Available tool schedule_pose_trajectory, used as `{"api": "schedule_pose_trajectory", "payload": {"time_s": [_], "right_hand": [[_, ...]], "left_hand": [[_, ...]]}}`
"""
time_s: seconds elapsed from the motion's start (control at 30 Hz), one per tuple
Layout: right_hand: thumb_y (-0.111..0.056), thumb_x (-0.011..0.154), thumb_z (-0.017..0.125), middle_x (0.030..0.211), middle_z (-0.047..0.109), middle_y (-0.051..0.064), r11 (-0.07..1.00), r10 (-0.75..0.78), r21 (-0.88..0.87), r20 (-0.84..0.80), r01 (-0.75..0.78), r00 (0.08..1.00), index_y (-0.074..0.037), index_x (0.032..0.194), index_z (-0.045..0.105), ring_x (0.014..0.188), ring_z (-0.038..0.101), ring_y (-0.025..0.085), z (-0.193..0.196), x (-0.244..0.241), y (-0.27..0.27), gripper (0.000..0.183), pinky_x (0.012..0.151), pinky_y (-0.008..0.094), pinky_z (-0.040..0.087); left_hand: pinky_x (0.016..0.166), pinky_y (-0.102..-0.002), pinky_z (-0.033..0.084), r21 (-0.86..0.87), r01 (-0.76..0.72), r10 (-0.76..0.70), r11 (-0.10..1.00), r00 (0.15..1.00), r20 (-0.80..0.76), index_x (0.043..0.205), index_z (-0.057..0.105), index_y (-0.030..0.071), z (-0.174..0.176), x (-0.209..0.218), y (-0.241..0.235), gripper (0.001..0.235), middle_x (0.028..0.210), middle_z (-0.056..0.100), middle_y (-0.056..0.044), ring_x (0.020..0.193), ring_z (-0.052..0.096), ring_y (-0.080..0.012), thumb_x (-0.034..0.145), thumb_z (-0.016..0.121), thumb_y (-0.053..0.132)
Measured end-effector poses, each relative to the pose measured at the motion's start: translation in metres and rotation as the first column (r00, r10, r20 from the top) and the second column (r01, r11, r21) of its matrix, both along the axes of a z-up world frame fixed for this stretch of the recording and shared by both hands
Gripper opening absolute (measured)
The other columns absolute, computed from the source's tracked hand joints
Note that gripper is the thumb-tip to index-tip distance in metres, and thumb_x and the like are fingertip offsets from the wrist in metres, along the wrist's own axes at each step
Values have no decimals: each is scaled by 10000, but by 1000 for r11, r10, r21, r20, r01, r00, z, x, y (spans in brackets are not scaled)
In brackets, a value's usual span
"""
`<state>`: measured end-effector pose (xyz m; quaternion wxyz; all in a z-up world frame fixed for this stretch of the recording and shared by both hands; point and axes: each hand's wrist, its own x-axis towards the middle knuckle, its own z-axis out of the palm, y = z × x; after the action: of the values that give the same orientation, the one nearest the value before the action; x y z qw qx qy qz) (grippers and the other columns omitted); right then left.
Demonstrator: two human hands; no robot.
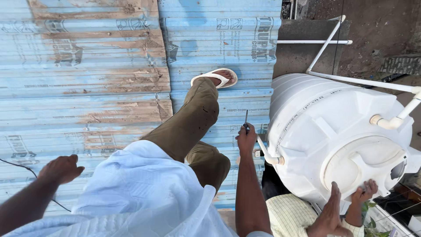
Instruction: The person uses a screwdriver to tighten screws on a blue corrugated roof sheet. They move across the roof surface, working on multiple fasteners to secure the sheet in place.
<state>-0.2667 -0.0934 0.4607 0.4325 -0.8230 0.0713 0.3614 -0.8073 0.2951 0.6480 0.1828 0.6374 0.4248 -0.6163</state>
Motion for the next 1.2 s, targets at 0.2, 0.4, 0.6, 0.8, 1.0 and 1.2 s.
{"api": "schedule_pose_trajectory", "payload": {"time_s": [0.2, 0.4, 0.6, 0.8, 1.0, 1.2], "right_hand": [[-126, 924, 619, 789, 685, 133, 986, 50, -162, 3, -49, 999, 12, 1110, 549, 565, 663, 202, 188, -90, -36, 242, 478, 351, 539], [-302, 963, 628, 709, 707, 147, 876, 24, -467, -212, -123, 977, -149, 1266, 675, 561, 691, 235, 295, -186, -77, 342, 473, 389, 545], [-341, 975, 637, 725, 734, 150, 792, -41, -600, -240, -115, 970, -149, 1224, 719, 584, 716, 268, 342, -260, -46, 324, 536, 421, 570], [-396, 929, 623, 952, 781, 174, 789, 259, -569, -34, -232, 965, -174, 1211, 720, 978, 728, 403, 325, -271, 107, 371, 904, 490, 553], [-288, 954, 643, 969, 739, 250, 858, 314, -493, 281, -145, 907, -98, 1293, 647, 903, 700, 484, 330, -307, 367, 389, 801, 565, 561], [-189, 998, 660, 1014, 725, 254, 894, 348, -428, 478, -132, 806, -72, 1323, 647, 933, 685, 470, 392, -359, 545, 346, 839, 556, 545]], "left_hand": [[1046, -477, 553, 26, -225, 221, 974, 971, 92, 1278, 679, 149, 129, -87, -74, 561, 1218, 769, -133, 1211, 700, -334, 899, 659, 562], [995, -455, 578, 66, -463, 426, 884, 855, 295, 1242, 748, 173, 156, -93, -54, 448, 1115, 803, -149, 1104, 753, -361, 912, 632, 453], [1006, -450, 561, 152, -543, 425, 826, 776, 466, 1198, 756, 92, 153, -115, 65, 540, 1141, 811, -146, 1149, 738, -357, 916, 673, 545], [1002, -461, 549, 161, -425, 320, 891, 838, 442, 1239, 736, 133, 151, -160, 206, 554, 1177, 775, -160, 1168, 695, -386, 889, 694, 560], [932, -385, 542, 247, -487, 336, 838, 816, 471, 1075, 783, 132, 188, -232, 463, 431, 953, 825, -71, 919, 799, -241, 906, 677, 515], [858, -404, 528, 296, -365, 76, 882, 733, 676, 1019, 792, 84, 214, -272, 672, 345, 1098, 781, -37, 839, 773, -215, 982, 632, 387]]}}
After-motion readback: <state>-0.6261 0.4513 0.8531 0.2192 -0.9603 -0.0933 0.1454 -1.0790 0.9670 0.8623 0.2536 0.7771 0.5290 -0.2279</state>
